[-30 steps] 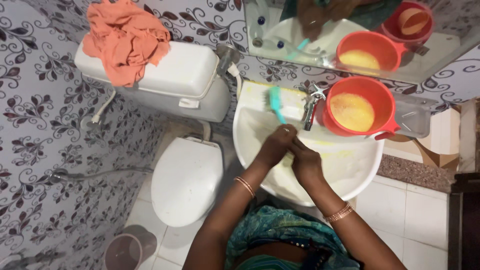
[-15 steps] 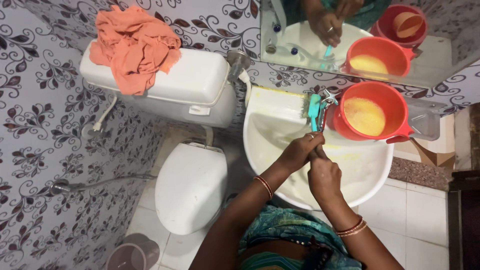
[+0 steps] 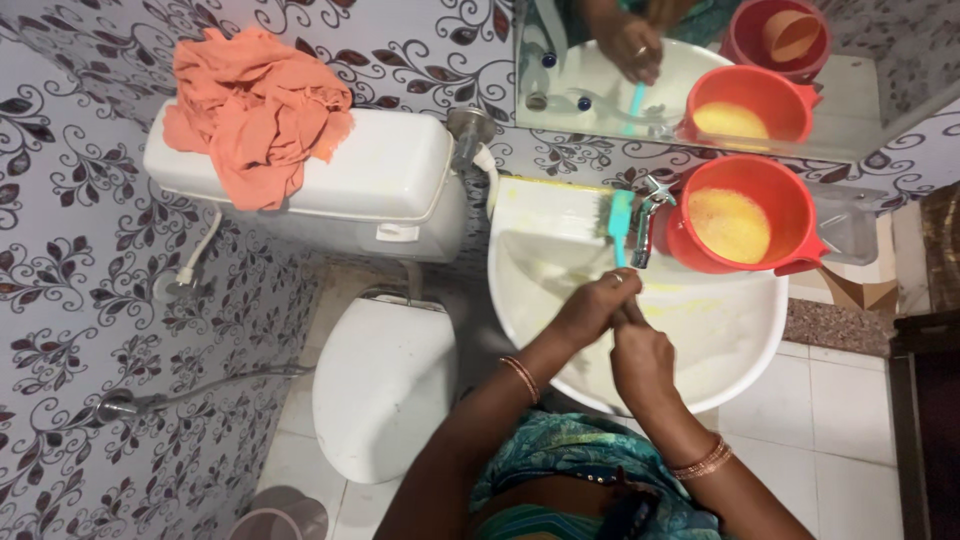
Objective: The person scrubs a white bathroom sink with a blue brush, repeatedly dipping the brush into a red bucket containing yellow liquid. The person scrubs the basin, faucet, and overflow area while water runs from the tap.
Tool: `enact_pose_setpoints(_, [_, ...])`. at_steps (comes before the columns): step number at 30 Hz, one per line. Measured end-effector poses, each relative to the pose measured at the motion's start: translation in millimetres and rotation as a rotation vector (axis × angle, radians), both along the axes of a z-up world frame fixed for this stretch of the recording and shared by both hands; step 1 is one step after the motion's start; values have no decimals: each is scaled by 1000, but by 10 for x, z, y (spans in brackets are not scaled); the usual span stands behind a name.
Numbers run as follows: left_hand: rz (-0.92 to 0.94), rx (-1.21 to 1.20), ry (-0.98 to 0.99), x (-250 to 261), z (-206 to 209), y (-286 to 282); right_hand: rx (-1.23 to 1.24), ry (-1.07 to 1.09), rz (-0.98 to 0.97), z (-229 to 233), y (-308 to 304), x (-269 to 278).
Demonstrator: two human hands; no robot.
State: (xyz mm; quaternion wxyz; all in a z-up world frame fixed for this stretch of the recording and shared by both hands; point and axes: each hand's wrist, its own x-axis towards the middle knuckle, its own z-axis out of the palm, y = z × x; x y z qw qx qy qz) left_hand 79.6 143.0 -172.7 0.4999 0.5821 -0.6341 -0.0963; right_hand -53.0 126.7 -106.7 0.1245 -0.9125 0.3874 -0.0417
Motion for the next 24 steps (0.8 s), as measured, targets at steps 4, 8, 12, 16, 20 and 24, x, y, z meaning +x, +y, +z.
enact_pose_setpoints(4, [131,-2,-64,21,-4,218,26,-205,76,-90,105,47])
enact_pose_setpoints(8, [278,94,-81,420,45,563,75,-241,248,-147,158,393])
enact_pose_setpoints(12, [307,205,-194,254,111,798,143,-335,298,-158,308,245])
enact_pose_setpoints(16, [227,335,-171,-212,183,1164,329,-316,360,-253,449,-222])
enact_pose_setpoints(20, [207,352,-202,-250,139,1146,358,-388,347,-530,432,-266])
enact_pose_setpoints(24, [272,360,-504,-43,-109,778,456,-663,120,-880,231,-107])
